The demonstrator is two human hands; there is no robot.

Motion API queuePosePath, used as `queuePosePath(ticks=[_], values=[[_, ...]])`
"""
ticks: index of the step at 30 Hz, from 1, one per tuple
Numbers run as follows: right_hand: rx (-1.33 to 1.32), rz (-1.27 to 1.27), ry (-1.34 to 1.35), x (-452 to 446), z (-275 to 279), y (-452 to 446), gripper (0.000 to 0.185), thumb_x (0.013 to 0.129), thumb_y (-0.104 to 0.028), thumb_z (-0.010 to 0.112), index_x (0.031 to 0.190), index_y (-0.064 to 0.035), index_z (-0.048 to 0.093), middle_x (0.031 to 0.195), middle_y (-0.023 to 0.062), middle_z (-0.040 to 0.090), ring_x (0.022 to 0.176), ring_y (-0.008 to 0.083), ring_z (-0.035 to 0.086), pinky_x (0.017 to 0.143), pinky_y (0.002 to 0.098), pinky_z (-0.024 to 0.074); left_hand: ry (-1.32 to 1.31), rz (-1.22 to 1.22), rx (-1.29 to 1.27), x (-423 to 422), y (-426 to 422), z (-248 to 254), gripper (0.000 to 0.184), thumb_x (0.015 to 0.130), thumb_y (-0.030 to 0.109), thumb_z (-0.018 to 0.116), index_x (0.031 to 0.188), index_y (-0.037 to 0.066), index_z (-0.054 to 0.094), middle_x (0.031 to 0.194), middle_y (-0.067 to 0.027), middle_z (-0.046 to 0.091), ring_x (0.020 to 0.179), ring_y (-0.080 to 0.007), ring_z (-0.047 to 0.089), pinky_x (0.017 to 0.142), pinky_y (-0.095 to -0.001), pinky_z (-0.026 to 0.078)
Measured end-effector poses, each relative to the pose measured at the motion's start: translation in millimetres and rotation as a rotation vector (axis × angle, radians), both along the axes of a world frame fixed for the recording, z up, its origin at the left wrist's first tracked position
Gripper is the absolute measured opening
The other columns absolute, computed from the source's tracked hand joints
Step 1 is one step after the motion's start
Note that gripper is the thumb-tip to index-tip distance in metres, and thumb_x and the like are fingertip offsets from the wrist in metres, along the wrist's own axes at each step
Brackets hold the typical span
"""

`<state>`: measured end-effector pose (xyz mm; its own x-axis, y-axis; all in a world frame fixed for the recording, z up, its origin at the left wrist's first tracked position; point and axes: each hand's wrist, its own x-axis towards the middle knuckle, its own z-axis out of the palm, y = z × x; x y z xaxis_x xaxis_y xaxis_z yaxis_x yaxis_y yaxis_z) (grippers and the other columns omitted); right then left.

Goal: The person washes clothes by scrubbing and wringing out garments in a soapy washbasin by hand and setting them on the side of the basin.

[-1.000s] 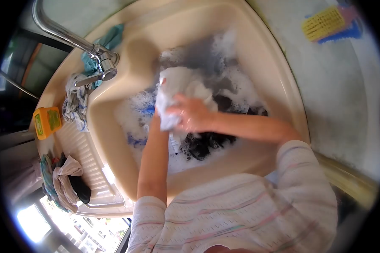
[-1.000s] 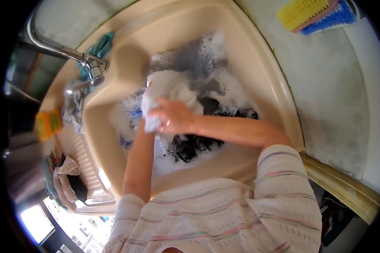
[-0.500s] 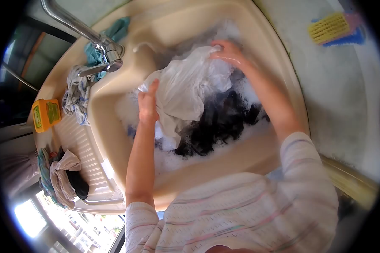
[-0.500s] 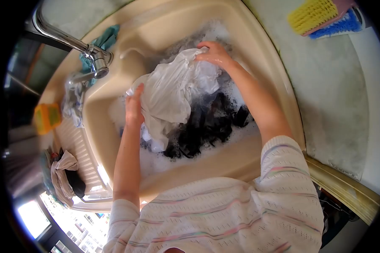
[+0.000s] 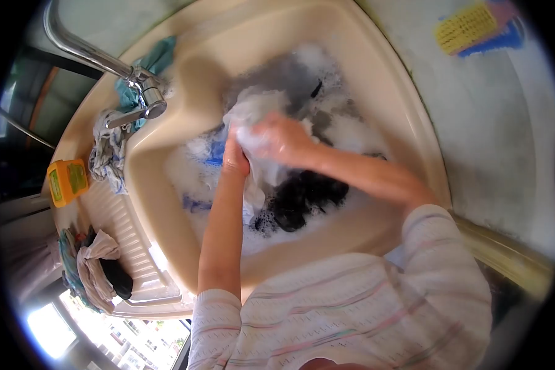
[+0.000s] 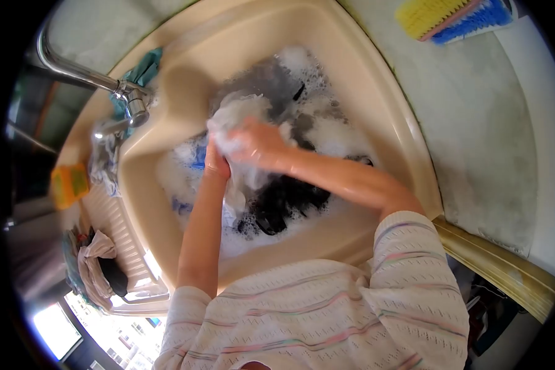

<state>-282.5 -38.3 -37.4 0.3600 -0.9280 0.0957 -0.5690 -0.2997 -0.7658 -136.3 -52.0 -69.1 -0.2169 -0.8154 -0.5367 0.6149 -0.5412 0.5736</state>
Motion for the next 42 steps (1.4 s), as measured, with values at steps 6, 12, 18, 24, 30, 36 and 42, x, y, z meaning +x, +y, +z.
queuePosePath(ticks=[6,12,18,24,30,36,42], values=[[-0.166,0.122,0.014,54.6,14.1,22.1,0.033,0.069,-0.03,0.065,0.095,-0.0108,0.061,0.092,0.0124,0.058,0.088,0.0317,0.054,0.076,0.0414,0.0422,0.123,0.061,0.049,4.7,26.8,-37.1,0.049,0.084,0.041,0.049,0.113,0.001,0.049,0.107,-0.0113,0.056,0.096,-0.0233,0.055,0.08,-0.0353,0.047],[0.466,-0.157,0.082,-6.3,-6.3,-77.2,0.052,0.073,-0.056,0.053,0.091,-0.0083,0.064,0.09,0.015,0.062,0.086,0.0326,0.059,0.075,0.038,0.0461,-0.061,0.013,0.149,2.7,16.7,15.0,0.043,0.085,0.03,0.051,0.114,-0.002,0.048,0.105,-0.0123,0.057,0.095,-0.0242,0.056,0.081,-0.0342,0.047],[0.101,-0.52,0.066,-99.4,-24.0,-88.1,0.058,0.069,-0.045,0.067,0.112,-0.0077,0.055,0.108,0.0187,0.056,0.1,0.0324,0.054,0.082,0.0357,0.0447,-0.675,-0.361,-0.095,41.3,-3.2,47.6,0.062,0.078,0.036,0.06,0.117,-0.009,0.042,0.102,-0.0212,0.057,0.095,-0.0268,0.057,0.084,-0.0345,0.045],[0.12,-0.118,0.319,-71.0,-72.4,-25.0,0.063,0.073,-0.043,0.061,0.125,-0.0146,0.041,0.121,0.0216,0.042,0.109,0.037,0.045,0.088,0.0423,0.0408,-1.028,-0.742,-0.36,1.2,8.0,-22.9,0.074,0.065,0.036,0.071,0.114,-0.011,0.043,0.101,-0.0231,0.057,0.092,-0.0276,0.058,0.085,-0.0341,0.044],[0.128,-0.299,0.224,-23.9,-32.4,-31.5,0.038,0.072,-0.039,0.063,0.096,-0.0105,0.059,0.085,0.0168,0.058,0.079,0.033,0.058,0.073,0.0401,0.0464,-0.245,-0.129,0.024,11.6,6.8,13.8,0.046,0.077,0.026,0.057,0.111,-0.003,0.051,0.104,-0.0122,0.058,0.092,-0.0208,0.055,0.081,-0.0324,0.044],[-0.207,0.077,-0.03,56.6,13.7,20.7,0.033,0.071,-0.034,0.065,0.092,-0.0095,0.063,0.093,0.0105,0.062,0.081,0.0288,0.058,0.073,0.0388,0.0468,0.044,0.187,0.088,-1.6,36.3,-3.7,0.039,0.082,0.026,0.052,0.111,0.0,0.051,0.103,-0.0086,0.057,0.094,-0.0184,0.054,0.082,-0.0303,0.044],[0.192,-0.22,0.155,-0.8,-28.0,-75.5,0.029,0.079,-0.038,0.054,0.093,-0.0141,0.063,0.086,0.0103,0.062,0.082,0.0272,0.059,0.071,0.0377,0.046,-0.529,-0.175,-0.022,3.6,23.7,47.1,0.041,0.08,0.03,0.056,0.106,-0.002,0.052,0.099,-0.0082,0.057,0.089,-0.0168,0.054,0.078,-0.0297,0.045]])
